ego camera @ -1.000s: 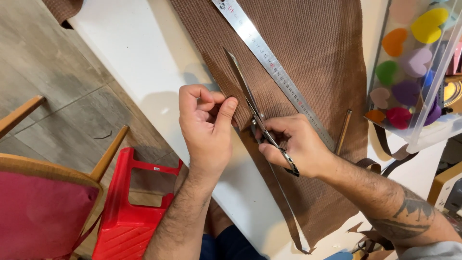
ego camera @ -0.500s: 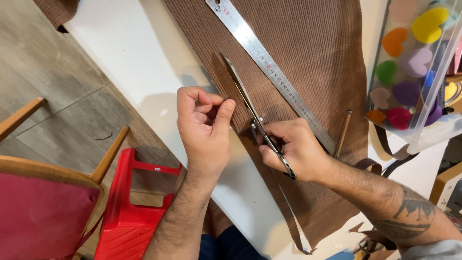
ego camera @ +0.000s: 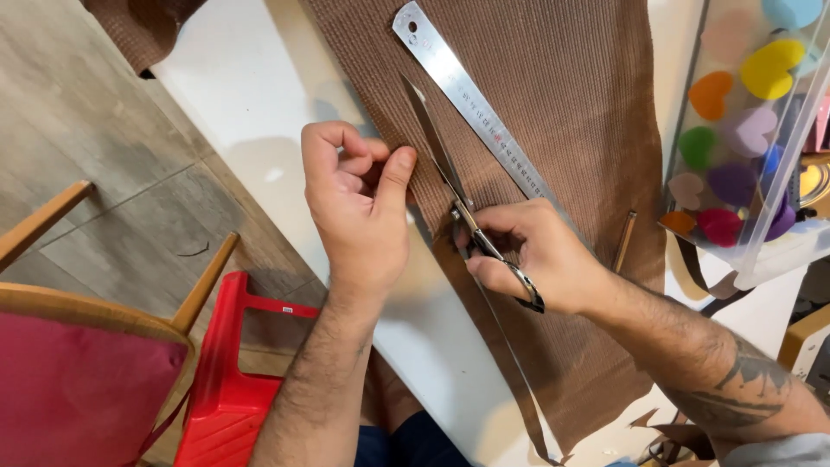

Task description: Measuring a piece of brown leather with a metal ruler, marking a line with a pencil, and cutting along the line with scissors to create a strip.

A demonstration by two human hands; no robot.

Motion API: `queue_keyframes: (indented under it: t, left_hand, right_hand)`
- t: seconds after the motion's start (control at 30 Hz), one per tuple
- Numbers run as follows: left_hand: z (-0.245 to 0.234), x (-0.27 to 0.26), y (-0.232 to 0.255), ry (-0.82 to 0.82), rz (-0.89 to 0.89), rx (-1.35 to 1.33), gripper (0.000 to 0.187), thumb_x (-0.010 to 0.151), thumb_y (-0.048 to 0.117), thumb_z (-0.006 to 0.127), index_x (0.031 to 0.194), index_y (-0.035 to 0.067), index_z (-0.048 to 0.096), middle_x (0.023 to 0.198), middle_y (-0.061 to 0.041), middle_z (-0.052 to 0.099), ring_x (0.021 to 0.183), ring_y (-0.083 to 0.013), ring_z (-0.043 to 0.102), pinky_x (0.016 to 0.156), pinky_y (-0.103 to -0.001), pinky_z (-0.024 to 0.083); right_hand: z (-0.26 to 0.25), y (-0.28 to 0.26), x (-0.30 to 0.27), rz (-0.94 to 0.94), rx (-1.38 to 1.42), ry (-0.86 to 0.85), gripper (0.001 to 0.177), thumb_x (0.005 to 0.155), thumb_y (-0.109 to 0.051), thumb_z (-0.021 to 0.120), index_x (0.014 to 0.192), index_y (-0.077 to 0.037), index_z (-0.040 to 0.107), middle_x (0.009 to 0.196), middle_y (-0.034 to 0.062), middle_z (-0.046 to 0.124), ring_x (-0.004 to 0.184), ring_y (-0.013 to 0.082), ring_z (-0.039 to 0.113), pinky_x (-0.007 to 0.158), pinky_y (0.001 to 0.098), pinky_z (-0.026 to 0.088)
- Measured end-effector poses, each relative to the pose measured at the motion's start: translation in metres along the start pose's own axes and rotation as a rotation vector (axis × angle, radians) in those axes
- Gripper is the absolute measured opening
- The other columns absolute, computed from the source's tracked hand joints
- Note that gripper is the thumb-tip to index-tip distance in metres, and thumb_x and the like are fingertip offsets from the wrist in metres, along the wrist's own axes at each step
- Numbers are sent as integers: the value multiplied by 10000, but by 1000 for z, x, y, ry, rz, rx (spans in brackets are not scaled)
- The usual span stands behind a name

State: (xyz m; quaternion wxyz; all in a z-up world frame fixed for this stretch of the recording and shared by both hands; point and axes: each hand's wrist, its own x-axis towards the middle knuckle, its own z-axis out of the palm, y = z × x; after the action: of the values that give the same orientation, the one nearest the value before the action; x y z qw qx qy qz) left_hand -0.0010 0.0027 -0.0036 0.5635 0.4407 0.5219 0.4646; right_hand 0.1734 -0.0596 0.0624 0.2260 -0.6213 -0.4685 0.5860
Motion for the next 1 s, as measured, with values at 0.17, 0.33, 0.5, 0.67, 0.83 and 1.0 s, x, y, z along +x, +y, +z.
queue_keyframes:
  t: [0.17, 0.33, 0.5, 0.67, 0.83, 1.0]
  left_hand:
    - [0, -2, 1, 5, -19, 2, 343, 994, 84, 713, 1007, 141, 374, 757, -66, 590, 665, -136, 535, 630, -285, 513]
    - [-1, -2, 1, -6, -29, -13, 341, 995, 65, 706, 1002, 141, 373, 759, -71, 591, 635, -138, 525, 599, -288, 519]
    - [-2, -2, 2, -8, -32, -11, 345, 992, 62, 710, 994, 145, 375, 754, -64, 598, 642, -131, 521, 598, -282, 520]
    - [-2, -2, 2, -8, -55, -5, 343, 986, 61, 716, 994, 142, 383, 726, -58, 586, 587, -131, 492, 543, -273, 495]
    - [1, 22, 16, -6, -34, 5, 358, 969, 58, 709, 1051, 138, 370, 774, -46, 589, 654, -128, 549, 598, -251, 495]
    - [-1, 26, 20, 6, -87, -13, 322, 966, -17, 639, 1021, 138, 363, 820, -19, 575, 581, -108, 531, 536, -245, 460]
  right_hand:
    - [0, -1, 5, 15, -36, 18, 135, 768, -121, 747, 820, 3, 731, 530, 107, 609, 513, 156, 571, 474, 309, 526]
    - [1, 2, 2, 4, -86, 41, 136, 771, -151, 753, 803, -20, 740, 512, 88, 573, 493, 151, 563, 449, 291, 493]
    - [3, 5, 1, 8, -110, 57, 130, 773, -169, 755, 785, -40, 739, 495, 68, 562, 466, 141, 556, 431, 274, 479]
    - [7, 7, 4, -34, -134, 62, 141, 782, -160, 742, 704, -52, 696, 449, 56, 517, 414, 144, 510, 395, 268, 431]
    - [5, -6, 5, -12, -214, 43, 86, 783, -148, 694, 746, -75, 668, 513, 17, 489, 463, 120, 437, 433, 272, 388]
    - [0, -20, 11, 34, -275, -42, 87, 784, -185, 656, 822, -107, 663, 624, -38, 497, 540, 97, 400, 497, 257, 357]
